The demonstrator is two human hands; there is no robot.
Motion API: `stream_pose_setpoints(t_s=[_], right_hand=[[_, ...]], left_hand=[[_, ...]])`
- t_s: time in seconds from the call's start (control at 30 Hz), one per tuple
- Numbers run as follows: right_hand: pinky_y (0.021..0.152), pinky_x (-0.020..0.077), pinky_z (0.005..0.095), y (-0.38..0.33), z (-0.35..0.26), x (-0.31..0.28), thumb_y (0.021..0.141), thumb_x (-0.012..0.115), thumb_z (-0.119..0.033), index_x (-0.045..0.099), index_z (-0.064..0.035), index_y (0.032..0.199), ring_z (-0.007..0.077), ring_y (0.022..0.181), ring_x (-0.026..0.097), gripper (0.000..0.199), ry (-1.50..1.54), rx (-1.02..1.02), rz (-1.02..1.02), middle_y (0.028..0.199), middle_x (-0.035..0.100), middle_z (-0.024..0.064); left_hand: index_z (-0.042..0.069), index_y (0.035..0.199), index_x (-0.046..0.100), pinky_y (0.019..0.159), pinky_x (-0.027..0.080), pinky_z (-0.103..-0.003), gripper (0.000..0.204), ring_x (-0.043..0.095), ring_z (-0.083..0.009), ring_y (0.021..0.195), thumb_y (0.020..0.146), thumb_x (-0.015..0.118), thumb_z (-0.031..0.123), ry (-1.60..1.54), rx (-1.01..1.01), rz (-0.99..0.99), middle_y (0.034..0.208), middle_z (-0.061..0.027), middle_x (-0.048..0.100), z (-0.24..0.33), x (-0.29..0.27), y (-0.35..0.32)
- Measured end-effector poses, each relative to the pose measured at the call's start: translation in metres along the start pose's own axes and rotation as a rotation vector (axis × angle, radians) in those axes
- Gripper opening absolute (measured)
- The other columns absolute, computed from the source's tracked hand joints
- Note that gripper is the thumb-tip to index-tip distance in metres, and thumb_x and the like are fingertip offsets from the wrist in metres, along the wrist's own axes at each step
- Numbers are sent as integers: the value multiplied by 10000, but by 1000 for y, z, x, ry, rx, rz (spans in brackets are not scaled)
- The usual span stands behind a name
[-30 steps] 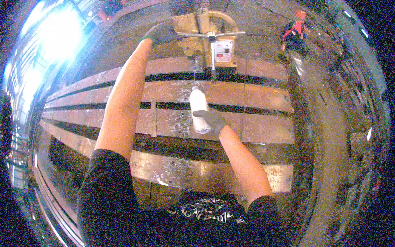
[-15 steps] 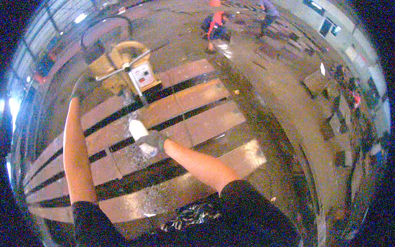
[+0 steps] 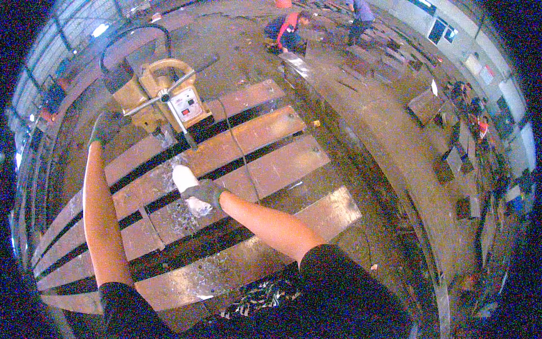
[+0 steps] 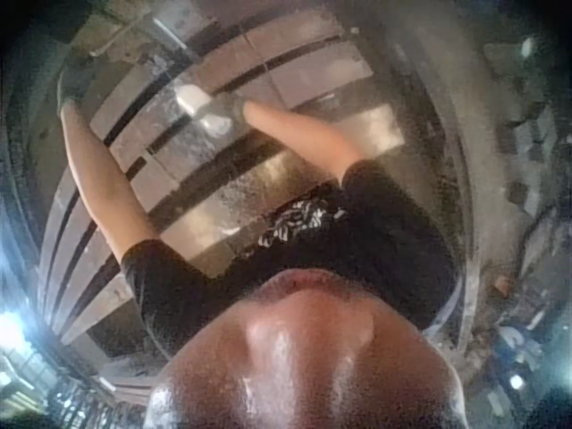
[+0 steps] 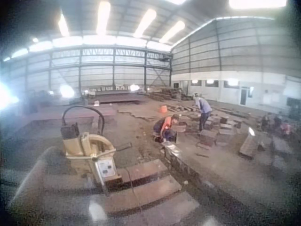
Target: The person operates a handheld drill press on several metal plates laid on a workbench. They repeatedly apply liquid from a bottle to the drilling area, then drill holes, and occasionally wipe the surface with a cloth. The person also briefly moves a metal plate aside to access another area.
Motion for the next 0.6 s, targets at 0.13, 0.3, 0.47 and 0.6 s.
stream_pose_setpoints(t_s=[0.13,0.3,0.47,0.6], right_hand=[[729,568,341,20,19,-6,756,835,-389,744,19,1093,215,793,718,537,-142,44,20,962,761,124],[732,573,347,32,28,-4,762,838,-380,738,17,1114,217,786,720,540,-142,22,9,980,763,127],[735,574,352,21,14,3,770,841,-378,738,10,1128,211,783,719,537,-146,37,-21,988,763,125],[742,571,349,36,30,-4,765,847,-378,737,14,1129,209,799,718,546,-137,10,0,991,761,120]], left_hand=[[32,945,809,715,526,-412,481,693,-263,696,784,734,479,-73,-78,-77,776,-149,731,10,2,-1],[34,928,806,698,521,-400,485,681,-241,676,795,732,495,-100,-55,-76,745,-128,720,10,2,-1],[33,903,800,699,523,-398,479,682,-244,674,794,728,494,-98,-57,-48,742,-133,720,4,1,-6],[35,917,805,688,523,-395,503,680,-247,662,786,730,514,-79,-68,-98,738,-144,721,12,3,1]])
Point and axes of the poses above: each hand's wrist, its own y-axis towards the middle knuckle, its own x-axis out of the palm, z = x × y, the point moved 2 cm from there along y, towards the middle knuckle
